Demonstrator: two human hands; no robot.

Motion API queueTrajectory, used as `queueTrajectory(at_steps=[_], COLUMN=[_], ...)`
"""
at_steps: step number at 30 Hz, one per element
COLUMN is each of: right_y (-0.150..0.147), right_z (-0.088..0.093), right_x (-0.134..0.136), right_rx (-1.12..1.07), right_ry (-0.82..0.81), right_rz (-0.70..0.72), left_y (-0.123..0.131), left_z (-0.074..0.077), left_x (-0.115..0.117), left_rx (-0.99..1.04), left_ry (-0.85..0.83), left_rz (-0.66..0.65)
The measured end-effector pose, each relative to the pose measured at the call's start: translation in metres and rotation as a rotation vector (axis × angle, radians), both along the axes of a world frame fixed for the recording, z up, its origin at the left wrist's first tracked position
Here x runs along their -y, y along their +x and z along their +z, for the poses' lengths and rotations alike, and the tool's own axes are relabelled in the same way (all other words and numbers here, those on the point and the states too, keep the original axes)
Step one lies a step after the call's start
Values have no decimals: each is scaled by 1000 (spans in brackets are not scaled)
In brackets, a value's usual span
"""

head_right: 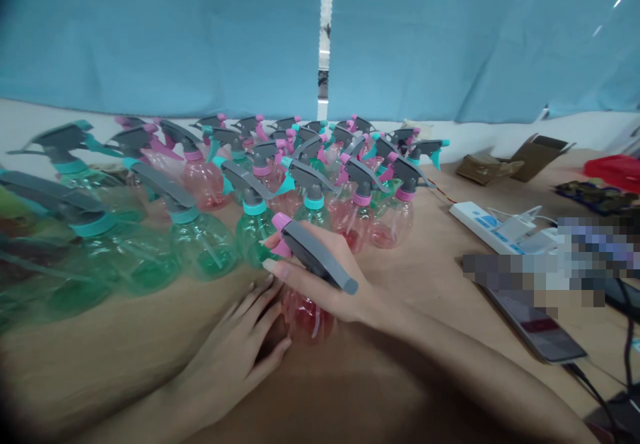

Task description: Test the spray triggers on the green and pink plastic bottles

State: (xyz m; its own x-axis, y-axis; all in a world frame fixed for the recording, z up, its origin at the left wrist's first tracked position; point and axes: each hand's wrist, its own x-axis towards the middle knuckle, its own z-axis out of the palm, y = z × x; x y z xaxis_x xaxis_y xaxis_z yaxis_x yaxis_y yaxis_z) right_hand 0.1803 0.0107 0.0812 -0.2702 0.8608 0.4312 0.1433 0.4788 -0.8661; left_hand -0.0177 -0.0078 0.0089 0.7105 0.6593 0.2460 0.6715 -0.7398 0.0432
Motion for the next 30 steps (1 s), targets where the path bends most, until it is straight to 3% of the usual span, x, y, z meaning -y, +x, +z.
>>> queueTrajectory(at_steps=[9, 18, 24, 30], right_y=[0, 0, -5, -8], right_z=[-4, -6, -2, -3], right_x=[1, 2, 3, 3], right_rx=[-19, -10, -13, -82], right_ry=[-1, 0, 36, 42], right_rz=[37, -5, -96, -83], left_y=[-2, -3, -4, -3], left_z=[-4, -10, -9, -9], left_x=[2, 2, 2, 1], left_rx=[19, 39, 61, 44], left_ry=[53, 137, 108, 114], left_rz=[43, 72, 66, 78])
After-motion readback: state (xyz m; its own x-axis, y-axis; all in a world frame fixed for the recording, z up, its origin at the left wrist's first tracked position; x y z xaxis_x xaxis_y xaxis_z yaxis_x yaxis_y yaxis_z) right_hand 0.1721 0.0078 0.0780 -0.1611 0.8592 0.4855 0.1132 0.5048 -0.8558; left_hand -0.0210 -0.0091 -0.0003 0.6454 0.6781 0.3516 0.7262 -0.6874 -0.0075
